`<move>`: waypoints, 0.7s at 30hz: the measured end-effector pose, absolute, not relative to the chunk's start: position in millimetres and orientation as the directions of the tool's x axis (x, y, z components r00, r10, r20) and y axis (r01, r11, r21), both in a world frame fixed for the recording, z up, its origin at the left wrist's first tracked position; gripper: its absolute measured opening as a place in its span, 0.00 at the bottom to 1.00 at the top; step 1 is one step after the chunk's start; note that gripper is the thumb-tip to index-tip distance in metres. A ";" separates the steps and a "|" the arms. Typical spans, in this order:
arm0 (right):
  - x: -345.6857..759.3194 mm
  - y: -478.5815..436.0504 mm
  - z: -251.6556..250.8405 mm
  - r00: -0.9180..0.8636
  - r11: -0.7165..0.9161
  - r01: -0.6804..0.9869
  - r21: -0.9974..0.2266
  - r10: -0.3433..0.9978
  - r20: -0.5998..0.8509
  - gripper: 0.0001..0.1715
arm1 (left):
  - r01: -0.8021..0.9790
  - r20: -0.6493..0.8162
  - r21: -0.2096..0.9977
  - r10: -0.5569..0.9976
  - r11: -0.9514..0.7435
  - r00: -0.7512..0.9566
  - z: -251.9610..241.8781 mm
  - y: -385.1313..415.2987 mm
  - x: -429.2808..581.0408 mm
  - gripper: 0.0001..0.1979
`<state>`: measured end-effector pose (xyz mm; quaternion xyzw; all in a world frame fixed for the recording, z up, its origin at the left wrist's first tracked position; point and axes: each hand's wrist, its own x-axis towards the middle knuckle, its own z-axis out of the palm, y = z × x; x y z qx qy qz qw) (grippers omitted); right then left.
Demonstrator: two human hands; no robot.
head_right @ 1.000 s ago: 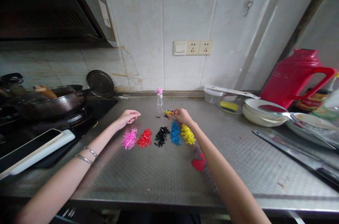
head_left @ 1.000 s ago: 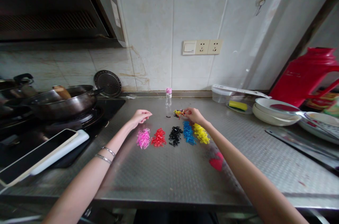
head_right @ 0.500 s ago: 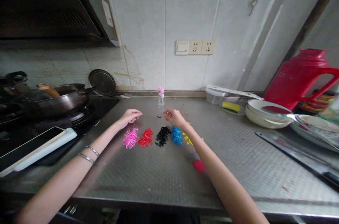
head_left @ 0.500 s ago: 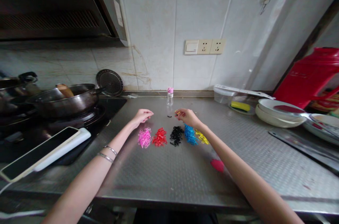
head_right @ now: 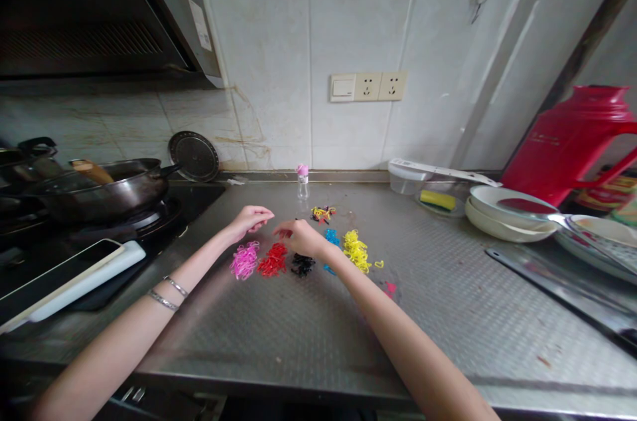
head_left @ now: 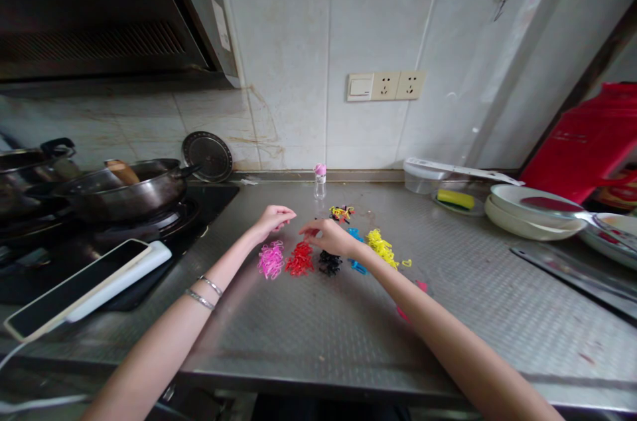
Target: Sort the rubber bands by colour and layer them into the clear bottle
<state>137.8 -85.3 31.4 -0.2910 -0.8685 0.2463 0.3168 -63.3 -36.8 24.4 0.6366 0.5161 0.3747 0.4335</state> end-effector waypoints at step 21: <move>247.9 -28.6 10.0 -0.055 0.371 0.633 -0.680 0.897 0.438 0.13 | 0.757 0.056 0.451 0.861 -0.473 0.505 21.3 20.5 6.6 0.08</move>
